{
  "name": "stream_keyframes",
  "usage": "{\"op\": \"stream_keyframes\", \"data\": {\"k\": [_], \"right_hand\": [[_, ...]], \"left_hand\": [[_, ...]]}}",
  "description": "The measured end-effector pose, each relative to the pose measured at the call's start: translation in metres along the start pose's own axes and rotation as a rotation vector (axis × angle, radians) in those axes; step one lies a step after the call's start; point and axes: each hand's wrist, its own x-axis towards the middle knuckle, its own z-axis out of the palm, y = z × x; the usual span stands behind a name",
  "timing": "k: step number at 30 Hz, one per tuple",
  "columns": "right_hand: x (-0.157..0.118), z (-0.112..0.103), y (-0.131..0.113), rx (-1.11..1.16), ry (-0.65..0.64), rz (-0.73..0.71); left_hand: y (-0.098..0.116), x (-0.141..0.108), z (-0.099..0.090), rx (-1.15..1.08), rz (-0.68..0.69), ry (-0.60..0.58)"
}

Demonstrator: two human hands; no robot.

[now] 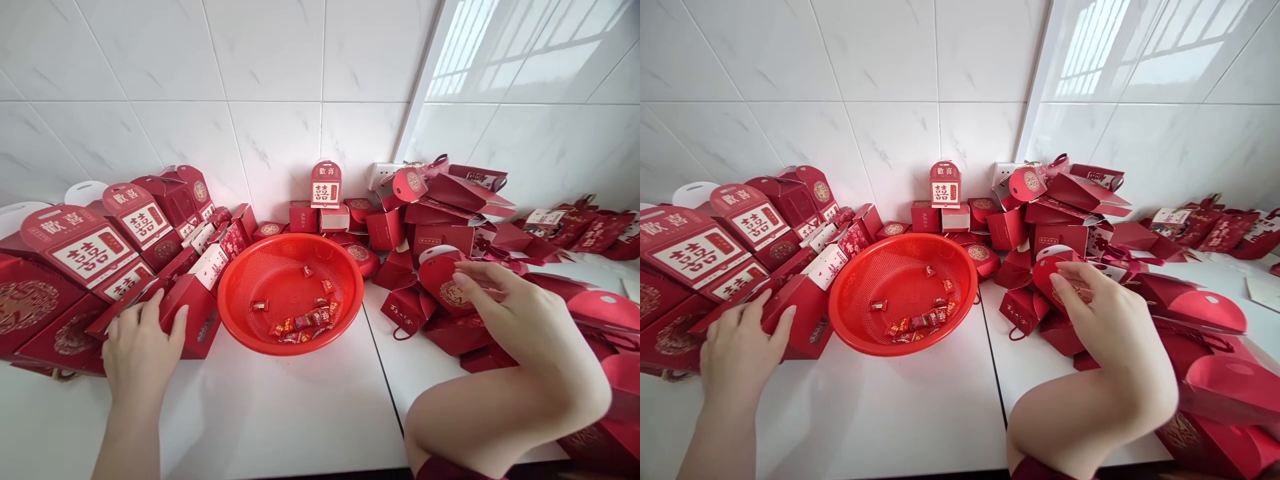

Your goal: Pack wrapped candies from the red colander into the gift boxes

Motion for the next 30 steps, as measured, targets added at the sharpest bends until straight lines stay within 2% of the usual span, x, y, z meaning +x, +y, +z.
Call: {"op": "stream_keyframes", "data": {"k": [3,5,7,8,13,15,20,24,27,30], "right_hand": [[0.006,0.005,0.017,-0.006,-0.022,0.13],[0.009,0.009,0.025,-0.003,0.024,0.117],[0.014,0.016,0.03,0.004,0.041,0.073],[0.016,0.019,0.032,0.014,0.03,0.051],[0.029,0.035,0.03,0.079,-0.03,-0.002],[0.031,0.037,0.023,0.089,-0.027,-0.002],[0.034,0.04,0.001,0.116,-0.138,-0.037],[0.042,0.057,-0.014,0.13,-0.219,-0.089],[0.053,0.081,-0.026,0.132,-0.35,-0.118],[0.061,0.11,-0.038,0.082,-0.512,-0.11]], "left_hand": [[0.016,0.003,-0.01,-0.08,0.071,0.11],[0.029,0.008,-0.02,-0.159,0.168,0.13],[0.042,0.015,-0.033,-0.266,0.293,0.087],[0.048,0.019,-0.039,-0.325,0.35,0.035],[0.074,0.035,-0.061,-0.459,0.532,-0.578],[0.086,0.037,-0.062,-0.458,0.572,-0.725],[0.13,0.024,-0.052,-0.383,0.612,-0.889],[0.159,0.001,-0.034,-0.351,0.84,-1.103],[0.168,-0.009,-0.023,-0.293,0.851,-1.132],[0.171,-0.01,-0.018,-0.29,0.866,-1.126]]}}
